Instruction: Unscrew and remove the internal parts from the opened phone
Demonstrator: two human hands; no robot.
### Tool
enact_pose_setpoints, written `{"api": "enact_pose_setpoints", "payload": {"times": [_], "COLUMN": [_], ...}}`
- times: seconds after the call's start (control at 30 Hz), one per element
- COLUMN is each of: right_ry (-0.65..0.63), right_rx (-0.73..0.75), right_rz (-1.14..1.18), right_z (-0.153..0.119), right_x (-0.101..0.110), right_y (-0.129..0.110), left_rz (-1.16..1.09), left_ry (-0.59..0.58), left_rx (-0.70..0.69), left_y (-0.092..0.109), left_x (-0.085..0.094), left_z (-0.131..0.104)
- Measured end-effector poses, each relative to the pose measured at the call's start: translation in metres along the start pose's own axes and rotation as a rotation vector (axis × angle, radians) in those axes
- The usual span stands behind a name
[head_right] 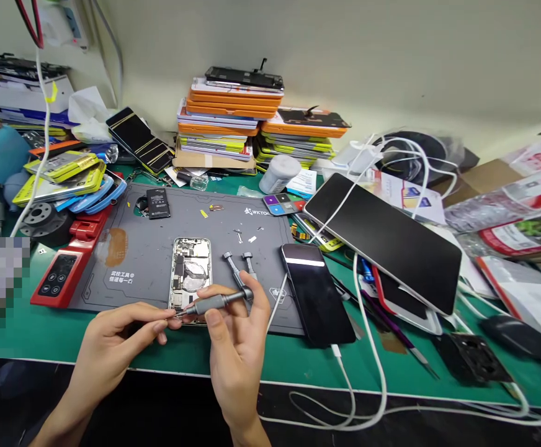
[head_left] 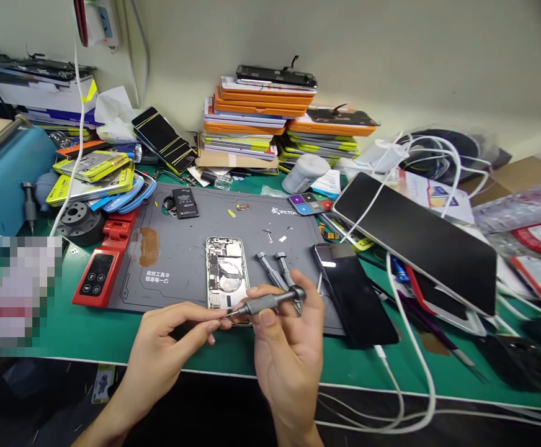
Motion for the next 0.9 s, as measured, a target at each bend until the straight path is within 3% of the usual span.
{"api": "enact_pose_setpoints", "payload": {"times": [0.9], "right_ry": [-0.086], "right_rx": [-0.047], "right_rz": [-0.003], "right_z": [0.0019], "right_x": [-0.0019], "right_y": [-0.0051], "left_rz": [-0.036], "left_ry": [-0.077], "left_rx": [-0.011], "left_y": [0.0060], "left_x": [-0.0072], "left_z": [-0.0008]}}
Point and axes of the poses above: each hand's wrist, its own z-axis towards the middle knuckle, its own x-axis out of the back of the hand, y = z × x, the point moved 8 cm from there along z, towards the middle knuckle, and after that the axes turned 7 degrees about y, right-handed, at the moved point
